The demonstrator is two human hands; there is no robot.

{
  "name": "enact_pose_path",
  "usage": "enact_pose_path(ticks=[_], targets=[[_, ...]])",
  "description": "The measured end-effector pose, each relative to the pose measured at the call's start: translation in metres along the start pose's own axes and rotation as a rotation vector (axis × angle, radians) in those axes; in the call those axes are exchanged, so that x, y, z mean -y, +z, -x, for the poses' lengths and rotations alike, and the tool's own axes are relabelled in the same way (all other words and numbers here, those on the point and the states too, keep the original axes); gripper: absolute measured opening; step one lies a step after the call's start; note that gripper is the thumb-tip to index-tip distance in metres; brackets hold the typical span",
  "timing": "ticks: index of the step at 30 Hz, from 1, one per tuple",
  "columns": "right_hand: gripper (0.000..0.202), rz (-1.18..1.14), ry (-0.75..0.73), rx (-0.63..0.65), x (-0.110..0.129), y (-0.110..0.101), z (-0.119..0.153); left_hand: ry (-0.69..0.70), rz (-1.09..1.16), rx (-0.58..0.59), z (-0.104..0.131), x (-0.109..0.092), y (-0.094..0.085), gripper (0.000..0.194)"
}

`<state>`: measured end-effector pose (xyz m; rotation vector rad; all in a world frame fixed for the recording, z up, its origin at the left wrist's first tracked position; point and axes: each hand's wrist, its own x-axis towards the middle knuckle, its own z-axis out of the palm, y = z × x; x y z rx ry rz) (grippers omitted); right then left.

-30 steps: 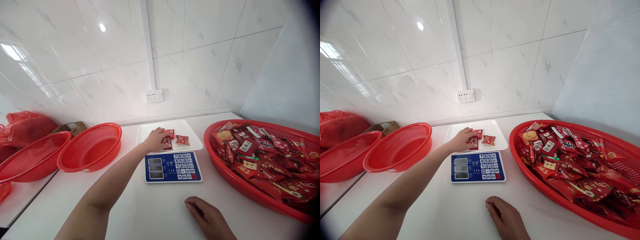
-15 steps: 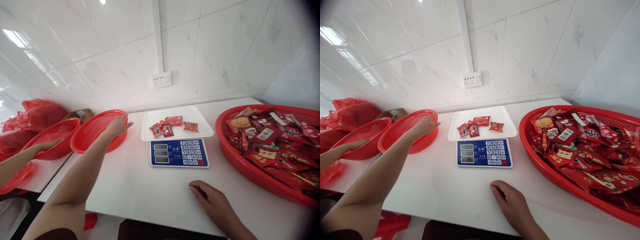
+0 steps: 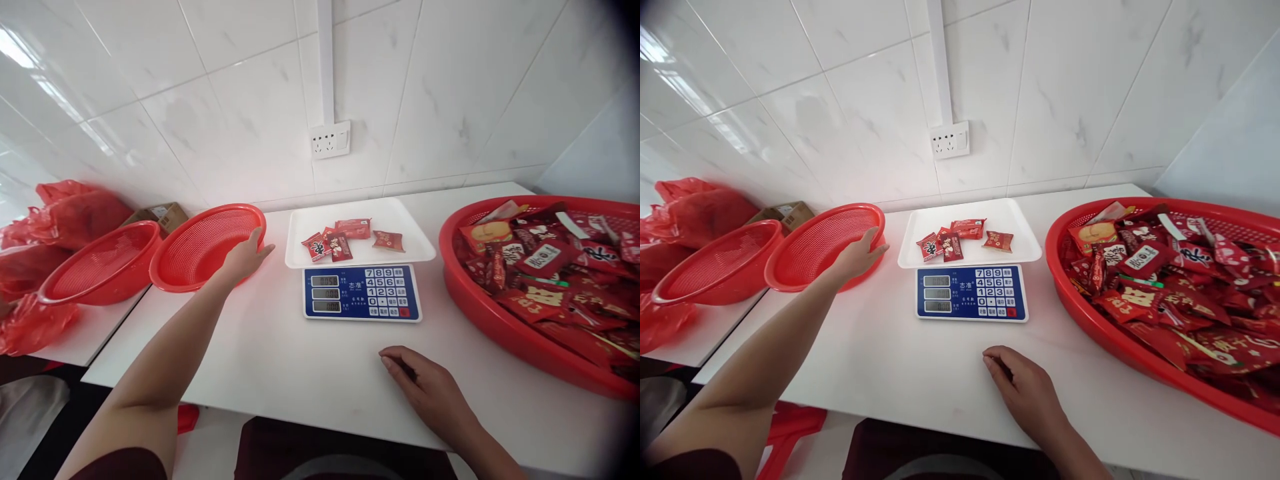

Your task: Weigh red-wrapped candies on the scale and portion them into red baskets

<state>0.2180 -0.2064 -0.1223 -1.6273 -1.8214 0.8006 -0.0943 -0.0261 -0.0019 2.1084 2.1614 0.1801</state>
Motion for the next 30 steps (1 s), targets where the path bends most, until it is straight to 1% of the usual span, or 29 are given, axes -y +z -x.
enact_pose_path(ticks=[3, 5, 6, 8, 9, 11, 12, 14, 16, 19, 23, 25, 28, 30], targets=[[0.026, -0.013, 0.004, -0.007, 0.000, 0.000, 0.000, -0.003, -0.027, -0.021, 0.001, -0.011, -0.002, 0.058], [0.025, -0.014, 0.002, -0.007, 0.001, 0.001, -0.001, 0.026, -0.044, -0.073, 0.003, -0.021, -0.003, 0.056], [0.025, -0.014, 0.001, -0.008, 0.001, 0.001, -0.001, 0.070, -0.049, -0.113, 0.003, -0.028, -0.002, 0.056], [0.025, -0.020, 0.002, -0.013, 0.001, 0.001, -0.002, 0.223, -0.030, -0.167, 0.002, -0.046, 0.001, 0.056], [0.026, -0.028, 0.005, -0.020, 0.001, 0.001, -0.002, 0.313, -0.005, -0.160, 0.001, -0.056, 0.003, 0.057], [0.026, -0.052, 0.011, -0.039, 0.001, 0.002, -0.001, 0.481, 0.061, -0.083, -0.001, -0.079, 0.010, 0.060], [0.026, -0.065, 0.009, -0.047, 0.001, 0.003, -0.001, 0.535, 0.090, -0.029, -0.003, -0.090, 0.014, 0.062], [0.025, -0.090, 0.003, -0.067, 0.001, 0.004, 0.000, 0.580, 0.112, 0.042, -0.007, -0.109, 0.022, 0.067], [0.025, -0.109, 0.000, -0.084, 0.001, 0.005, 0.000, 0.553, 0.098, 0.058, -0.011, -0.124, 0.029, 0.072], [0.027, -0.134, 0.010, -0.114, 0.002, 0.007, 0.001, 0.469, 0.078, 0.023, -0.017, -0.134, 0.037, 0.073], [0.028, -0.159, 0.011, -0.099, 0.000, 0.009, 0.000, 0.428, 0.107, -0.059, -0.022, -0.132, 0.040, 0.060], [0.028, -0.172, 0.009, -0.078, 0.000, 0.009, 0.000, 0.412, 0.127, -0.077, -0.023, -0.129, 0.040, 0.053], [0.027, -0.176, 0.011, -0.068, -0.001, 0.009, 0.000, 0.375, 0.186, -0.102, -0.024, -0.126, 0.036, 0.048], [0.026, -0.170, 0.015, -0.077, -0.001, 0.009, 0.000, 0.348, 0.230, -0.127, -0.026, -0.123, 0.031, 0.046]])
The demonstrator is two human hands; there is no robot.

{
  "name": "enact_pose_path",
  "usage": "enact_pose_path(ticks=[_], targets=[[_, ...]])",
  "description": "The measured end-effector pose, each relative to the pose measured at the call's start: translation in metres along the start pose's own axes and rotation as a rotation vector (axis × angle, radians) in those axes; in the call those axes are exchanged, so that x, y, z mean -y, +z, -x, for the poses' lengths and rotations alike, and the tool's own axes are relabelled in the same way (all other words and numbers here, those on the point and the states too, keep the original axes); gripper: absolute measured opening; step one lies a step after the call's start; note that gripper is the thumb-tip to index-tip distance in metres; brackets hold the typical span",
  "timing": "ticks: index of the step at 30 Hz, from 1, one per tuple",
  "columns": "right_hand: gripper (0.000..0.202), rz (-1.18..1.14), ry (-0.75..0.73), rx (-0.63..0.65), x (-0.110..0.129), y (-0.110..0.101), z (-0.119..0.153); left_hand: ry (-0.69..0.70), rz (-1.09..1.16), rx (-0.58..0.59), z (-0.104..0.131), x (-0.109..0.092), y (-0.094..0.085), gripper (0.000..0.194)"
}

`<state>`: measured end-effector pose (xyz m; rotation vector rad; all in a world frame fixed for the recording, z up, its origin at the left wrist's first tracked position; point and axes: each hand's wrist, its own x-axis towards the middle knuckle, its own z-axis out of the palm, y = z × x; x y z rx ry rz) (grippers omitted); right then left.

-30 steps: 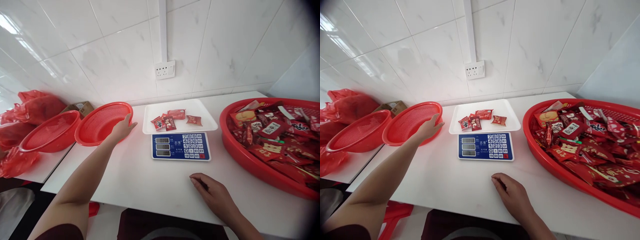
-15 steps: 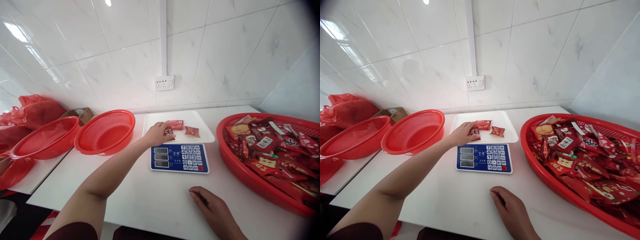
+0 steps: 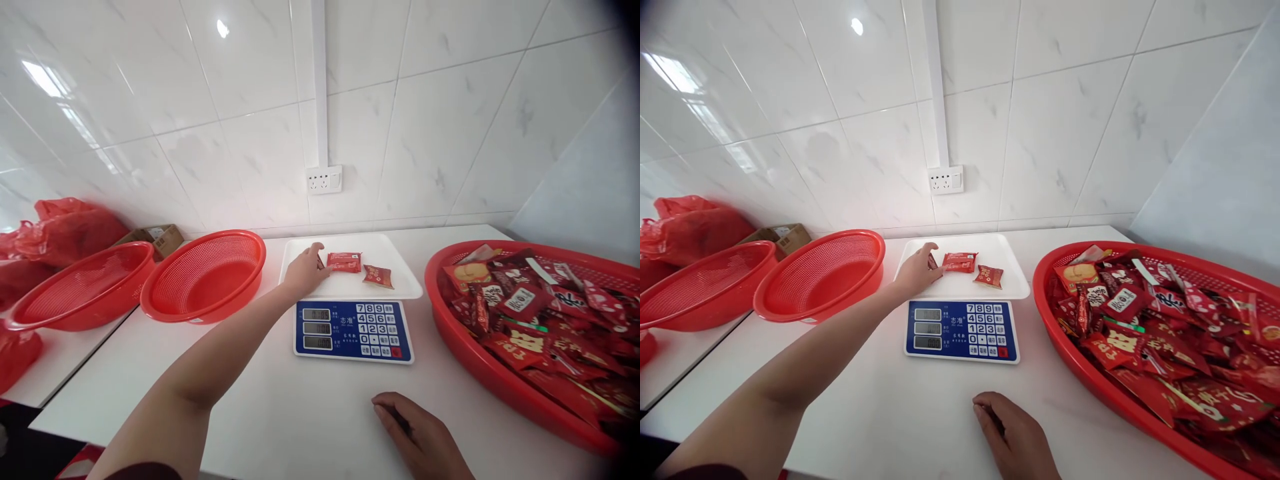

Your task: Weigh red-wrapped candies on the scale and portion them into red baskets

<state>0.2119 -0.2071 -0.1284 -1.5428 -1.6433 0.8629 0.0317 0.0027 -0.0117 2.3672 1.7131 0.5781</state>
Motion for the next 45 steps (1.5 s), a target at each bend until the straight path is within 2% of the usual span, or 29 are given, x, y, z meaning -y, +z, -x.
enact_pose_path(ticks=[3, 5, 9, 12, 16, 18, 20, 22, 24, 28, 30, 32, 34, 36, 38, 41, 45], targets=[[0.026, 0.008, -0.003, -0.024, 0.000, 0.000, 0.000, -0.039, 0.034, -0.063, -0.005, 0.009, -0.017, 0.042], [0.026, 0.016, -0.003, -0.031, 0.000, 0.001, 0.001, -0.078, 0.057, -0.133, -0.007, 0.022, -0.035, 0.040], [0.027, 0.031, 0.020, -0.019, 0.000, 0.001, 0.001, -0.193, 0.019, -0.302, -0.004, 0.064, -0.073, 0.036], [0.029, 0.037, 0.037, 0.011, -0.001, 0.000, 0.001, -0.320, -0.026, -0.356, 0.004, 0.099, -0.094, 0.035], [0.029, 0.074, 0.027, 0.054, -0.006, -0.003, -0.001, -0.440, -0.059, -0.329, 0.017, 0.138, -0.104, 0.028], [0.029, 0.084, 0.012, 0.053, -0.007, -0.003, -0.001, -0.459, -0.074, -0.292, 0.022, 0.149, -0.104, 0.024], [0.028, 0.079, 0.010, 0.037, -0.006, -0.003, -0.001, -0.450, -0.084, -0.250, 0.022, 0.151, -0.102, 0.027], [0.027, 0.065, 0.019, 0.029, -0.003, -0.002, -0.001, -0.403, -0.081, -0.221, 0.017, 0.143, -0.096, 0.035], [0.027, 0.048, 0.024, 0.009, 0.000, -0.002, 0.000, -0.312, -0.059, -0.193, 0.007, 0.121, -0.084, 0.044], [0.026, 0.035, 0.003, 0.011, 0.002, -0.001, -0.001, -0.057, 0.013, -0.082, -0.015, 0.045, -0.042, 0.056], [0.027, 0.034, 0.000, 0.016, 0.001, -0.001, -0.001, 0.132, 0.040, 0.046, -0.023, 0.003, -0.017, 0.063], [0.027, 0.035, 0.001, 0.012, 0.001, -0.001, -0.001, 0.204, 0.007, 0.190, -0.028, -0.033, 0.006, 0.071], [0.026, 0.035, 0.010, 0.007, 0.001, 0.000, 0.000, 0.206, -0.041, 0.284, -0.031, -0.058, 0.022, 0.076], [0.026, 0.033, 0.013, -0.004, 0.002, 0.000, 0.001, 0.187, -0.090, 0.354, -0.033, -0.073, 0.031, 0.077], [0.026, 0.040, 0.008, -0.032, 0.001, 0.001, 0.001, 0.175, -0.128, 0.390, -0.034, -0.078, 0.035, 0.074], [0.028, 0.042, -0.008, -0.053, 0.000, 0.002, 0.001, 0.176, -0.147, 0.374, -0.034, -0.078, 0.033, 0.063], [0.028, 0.019, -0.009, -0.006, -0.005, 0.003, 0.000, 0.190, -0.140, 0.324, -0.033, -0.069, 0.028, 0.050]])
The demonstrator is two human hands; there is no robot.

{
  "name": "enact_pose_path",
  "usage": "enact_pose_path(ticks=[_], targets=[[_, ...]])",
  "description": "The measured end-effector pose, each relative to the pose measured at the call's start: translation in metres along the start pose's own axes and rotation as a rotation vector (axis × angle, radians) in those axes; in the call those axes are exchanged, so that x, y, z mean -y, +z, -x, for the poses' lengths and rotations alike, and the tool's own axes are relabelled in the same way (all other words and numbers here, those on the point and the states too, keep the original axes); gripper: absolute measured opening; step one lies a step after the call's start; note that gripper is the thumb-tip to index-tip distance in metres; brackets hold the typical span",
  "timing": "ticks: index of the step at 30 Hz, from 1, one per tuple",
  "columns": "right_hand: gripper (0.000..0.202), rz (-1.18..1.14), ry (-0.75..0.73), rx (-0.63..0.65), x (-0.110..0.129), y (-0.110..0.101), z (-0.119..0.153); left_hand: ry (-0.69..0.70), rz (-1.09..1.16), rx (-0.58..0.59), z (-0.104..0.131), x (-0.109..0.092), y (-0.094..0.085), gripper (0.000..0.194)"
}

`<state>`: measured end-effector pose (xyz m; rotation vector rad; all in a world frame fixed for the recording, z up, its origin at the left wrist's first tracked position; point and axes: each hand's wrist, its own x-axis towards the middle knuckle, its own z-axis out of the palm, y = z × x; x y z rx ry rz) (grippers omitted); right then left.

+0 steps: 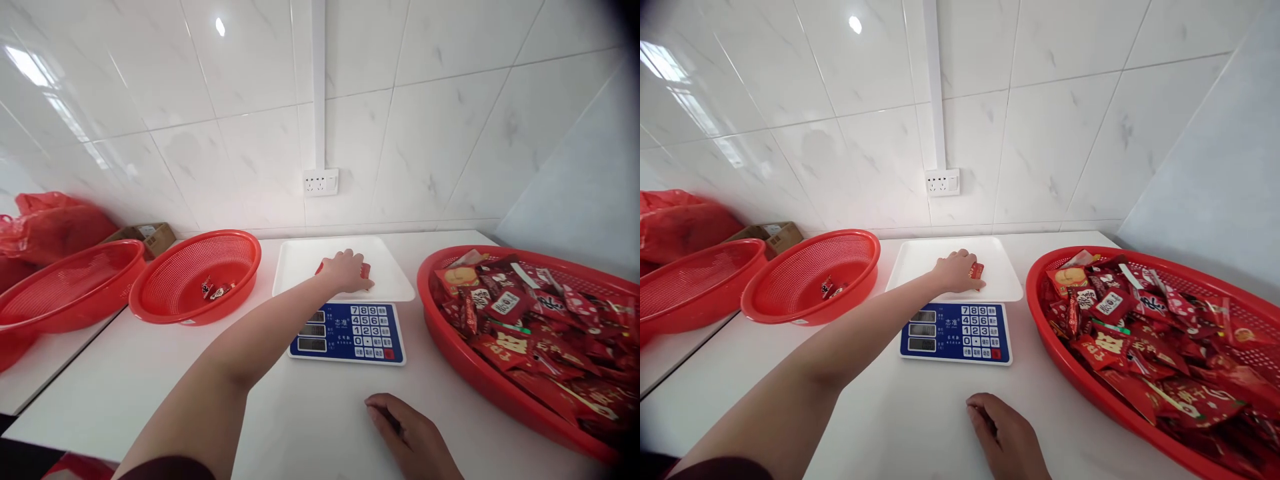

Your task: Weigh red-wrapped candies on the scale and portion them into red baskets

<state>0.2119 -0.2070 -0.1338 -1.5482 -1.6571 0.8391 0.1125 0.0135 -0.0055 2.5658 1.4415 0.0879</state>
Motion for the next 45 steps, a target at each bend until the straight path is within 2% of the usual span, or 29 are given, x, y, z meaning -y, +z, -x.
enact_pose_path(ticks=[4, 9, 11, 14, 17, 20, 23, 25, 26, 28, 30, 32, 34, 35, 37, 39, 41, 45], targets=[[0.028, 0.005, 0.005, -0.034, -0.001, 0.001, 0.000, 0.055, 0.018, -0.082, 0.003, 0.012, -0.001, 0.040], [0.027, 0.005, 0.011, -0.018, 0.004, -0.001, 0.000, 0.105, 0.027, -0.180, 0.013, 0.027, -0.004, 0.040], [0.027, 0.002, 0.013, -0.008, 0.005, -0.002, 0.000, 0.110, 0.032, -0.213, 0.020, 0.036, -0.011, 0.040], [0.026, -0.004, 0.014, 0.000, 0.007, -0.003, 0.000, 0.095, -0.003, -0.326, 0.037, 0.058, -0.030, 0.040], [0.025, -0.009, 0.027, 0.018, 0.007, -0.003, 0.000, -0.005, -0.102, -0.453, 0.062, 0.093, -0.054, 0.039], [0.024, -0.011, 0.038, 0.039, 0.007, -0.003, 0.000, -0.174, -0.180, -0.511, 0.092, 0.135, -0.071, 0.038], [0.025, 0.005, 0.042, 0.065, 0.009, -0.005, -0.002, -0.355, -0.158, -0.461, 0.119, 0.170, -0.074, 0.041], [0.025, 0.027, 0.038, 0.091, 0.011, -0.007, -0.004, -0.440, -0.154, -0.420, 0.131, 0.181, -0.067, 0.050], [0.025, 0.034, 0.032, 0.100, 0.013, -0.008, -0.005, -0.453, -0.153, -0.434, 0.136, 0.181, -0.061, 0.053], [0.025, 0.041, 0.012, 0.099, 0.016, -0.009, -0.005, -0.406, -0.125, -0.559, 0.142, 0.169, -0.044, 0.051], [0.026, 0.061, -0.008, 0.070, 0.019, -0.008, -0.005, -0.255, -0.054, -0.761, 0.149, 0.143, -0.018, 0.045], [0.029, 0.119, -0.038, 0.043, 0.020, -0.007, -0.001, 0.007, -0.010, -0.893, 0.158, 0.110, 0.014, 0.042], [0.034, 0.200, -0.077, 0.040, 0.022, -0.008, 0.006, 0.367, -0.017, -0.877, 0.168, 0.078, 0.048, 0.042], [0.036, 0.238, -0.095, 0.042, 0.023, -0.009, 0.011, 0.568, -0.032, -0.789, 0.173, 0.064, 0.064, 0.042], [0.037, 0.286, -0.114, 0.030, 0.025, -0.016, 0.024, 0.797, -0.019, -0.674, 0.181, 0.044, 0.088, 0.039], [0.038, 0.312, -0.110, -0.032, 0.029, -0.031, 0.037, 0.868, 0.059, -0.576, 0.187, 0.036, 0.101, 0.036], [0.041, 0.340, -0.080, -0.158, 0.035, -0.051, 0.048, 0.844, 0.190, -0.502, 0.190, 0.036, 0.107, 0.038], [0.042, 0.479, 0.098, -0.479, 0.049, -0.101, 0.052, 0.642, 0.518, -0.417, 0.192, 0.046, 0.110, 0.047]])
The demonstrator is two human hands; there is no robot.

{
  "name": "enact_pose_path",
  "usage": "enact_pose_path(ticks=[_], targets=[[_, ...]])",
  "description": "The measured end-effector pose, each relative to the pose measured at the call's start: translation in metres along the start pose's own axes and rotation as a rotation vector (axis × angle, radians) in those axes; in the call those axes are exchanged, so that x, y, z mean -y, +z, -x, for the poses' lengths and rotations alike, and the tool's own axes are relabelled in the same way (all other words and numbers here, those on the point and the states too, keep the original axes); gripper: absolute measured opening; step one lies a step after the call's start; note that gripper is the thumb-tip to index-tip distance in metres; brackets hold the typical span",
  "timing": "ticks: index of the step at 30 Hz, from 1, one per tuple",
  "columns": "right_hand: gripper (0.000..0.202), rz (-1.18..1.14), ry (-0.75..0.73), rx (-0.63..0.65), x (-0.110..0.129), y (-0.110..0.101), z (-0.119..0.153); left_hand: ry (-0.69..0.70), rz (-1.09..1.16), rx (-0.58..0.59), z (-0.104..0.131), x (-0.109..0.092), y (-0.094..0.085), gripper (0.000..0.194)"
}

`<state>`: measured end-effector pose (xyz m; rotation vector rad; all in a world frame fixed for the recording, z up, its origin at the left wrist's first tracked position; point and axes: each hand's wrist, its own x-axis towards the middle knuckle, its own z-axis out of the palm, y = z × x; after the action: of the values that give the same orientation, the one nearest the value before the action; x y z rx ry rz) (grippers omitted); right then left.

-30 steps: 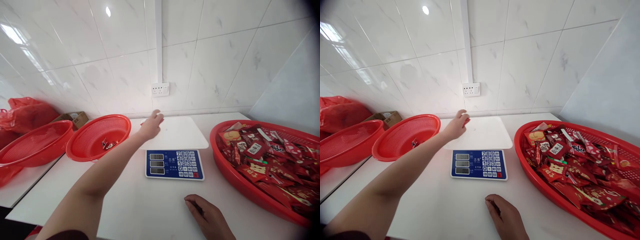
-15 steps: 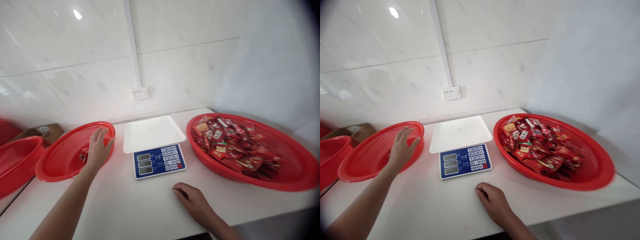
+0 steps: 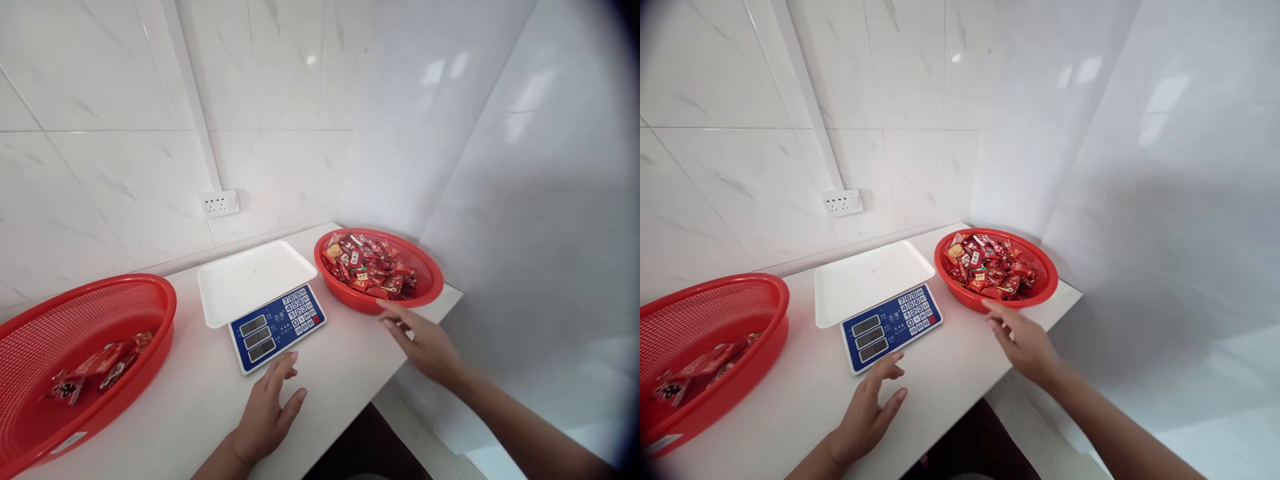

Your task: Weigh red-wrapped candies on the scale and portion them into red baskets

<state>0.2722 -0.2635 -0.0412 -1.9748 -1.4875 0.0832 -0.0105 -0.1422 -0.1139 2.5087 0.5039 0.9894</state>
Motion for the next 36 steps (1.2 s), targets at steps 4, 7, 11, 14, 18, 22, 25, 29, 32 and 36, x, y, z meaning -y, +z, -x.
enact_pose_path(ticks=[4, 7, 11, 14, 18, 22, 25, 29, 32, 36], targets=[[0.049, 0.100, 0.169, -0.025, -0.010, -0.032, -0.038, -0.164, 0.154, -0.034, 0.003, 0.008, 0.002, 0.042], [0.053, 0.105, 0.226, 0.129, -0.015, -0.044, -0.067, -0.188, 0.212, -0.005, 0.001, 0.012, 0.002, 0.039], [0.063, 0.060, 0.204, 0.331, -0.013, -0.042, -0.100, -0.154, 0.219, -0.014, 0.000, 0.014, 0.000, 0.039], [0.068, 0.034, 0.158, 0.426, -0.009, -0.026, -0.121, -0.112, 0.194, -0.012, -0.001, 0.015, 0.000, 0.039], [0.062, 0.020, 0.134, 0.468, -0.013, -0.004, -0.138, -0.088, 0.145, 0.030, -0.002, 0.015, 0.001, 0.039], [0.052, -0.050, 0.106, 0.437, -0.028, -0.006, -0.142, -0.155, 0.110, 0.037, -0.005, 0.011, -0.001, 0.034], [0.040, -0.148, 0.147, 0.356, -0.046, -0.017, -0.144, -0.255, 0.098, 0.022, -0.007, 0.006, -0.003, 0.031], [0.037, -0.372, 0.301, 0.198, -0.064, -0.029, -0.149, -0.355, 0.128, 0.006, -0.013, -0.001, -0.005, 0.029], [0.040, -0.593, 0.402, 0.118, -0.068, -0.037, -0.154, -0.407, 0.184, -0.051, -0.028, -0.007, -0.006, 0.027], [0.039, -0.827, 0.487, 0.101, -0.061, -0.045, -0.157, -0.382, 0.295, -0.002, -0.065, -0.021, -0.005, 0.024]])
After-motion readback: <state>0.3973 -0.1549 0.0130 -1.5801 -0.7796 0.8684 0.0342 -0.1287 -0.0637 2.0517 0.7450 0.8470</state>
